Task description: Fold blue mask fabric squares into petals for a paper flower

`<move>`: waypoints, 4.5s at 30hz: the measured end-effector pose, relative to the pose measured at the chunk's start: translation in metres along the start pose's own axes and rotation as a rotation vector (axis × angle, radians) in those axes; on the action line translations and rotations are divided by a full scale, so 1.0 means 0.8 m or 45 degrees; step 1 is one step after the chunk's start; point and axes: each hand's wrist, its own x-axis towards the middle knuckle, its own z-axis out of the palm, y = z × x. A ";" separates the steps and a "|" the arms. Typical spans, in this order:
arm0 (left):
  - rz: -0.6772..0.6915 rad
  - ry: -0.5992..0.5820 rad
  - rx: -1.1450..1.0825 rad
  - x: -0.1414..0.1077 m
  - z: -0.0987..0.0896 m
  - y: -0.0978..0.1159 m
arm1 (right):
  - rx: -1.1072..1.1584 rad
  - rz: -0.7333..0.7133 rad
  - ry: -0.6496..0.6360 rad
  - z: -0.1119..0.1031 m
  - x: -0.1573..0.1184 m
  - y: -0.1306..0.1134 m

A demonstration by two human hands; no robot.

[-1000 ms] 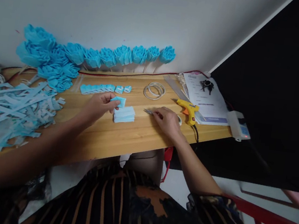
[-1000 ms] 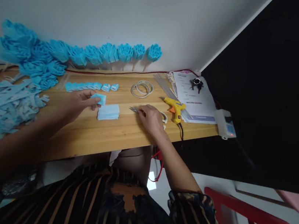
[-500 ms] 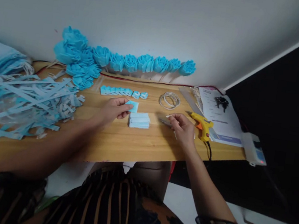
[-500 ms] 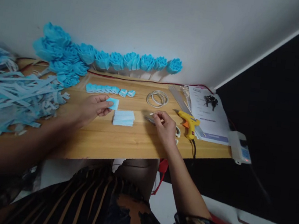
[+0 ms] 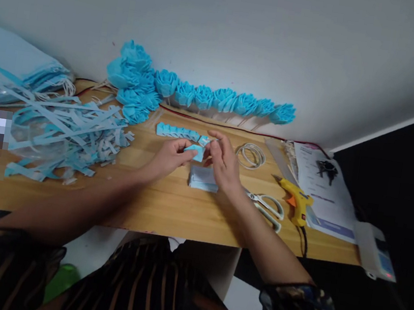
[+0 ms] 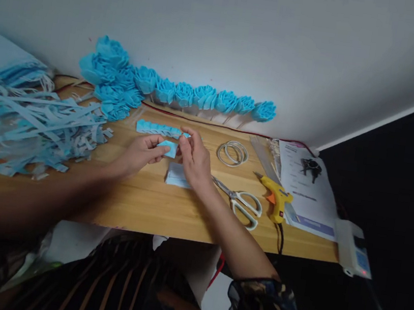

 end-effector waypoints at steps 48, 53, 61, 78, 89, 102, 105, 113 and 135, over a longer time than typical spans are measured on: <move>-0.212 0.053 -0.091 -0.002 0.009 0.011 | -0.925 -0.783 0.277 -0.005 -0.017 0.013; -0.199 0.051 -0.090 -0.004 0.008 0.013 | -0.903 -0.945 0.372 -0.003 -0.016 0.018; -0.224 0.072 -0.099 -0.006 0.010 0.018 | -0.918 -0.857 0.338 -0.005 -0.017 0.019; -0.148 0.057 -0.119 0.001 0.004 0.002 | -0.913 -0.981 0.289 -0.004 -0.017 0.018; -0.178 0.025 -0.175 0.003 0.002 -0.003 | -0.900 -0.944 0.103 -0.011 -0.015 0.016; -0.011 -0.047 0.312 0.003 0.002 0.011 | -0.173 -0.186 -0.192 -0.022 -0.009 0.010; 0.011 -0.064 0.309 0.004 0.001 0.008 | -0.162 -0.133 -0.256 -0.017 -0.010 0.011; -0.042 -0.126 0.079 -0.002 0.008 0.019 | 0.096 -0.178 -0.149 -0.009 -0.005 0.030; 0.075 -0.091 0.293 0.000 0.002 0.003 | 0.102 -0.027 -0.153 0.001 -0.005 0.032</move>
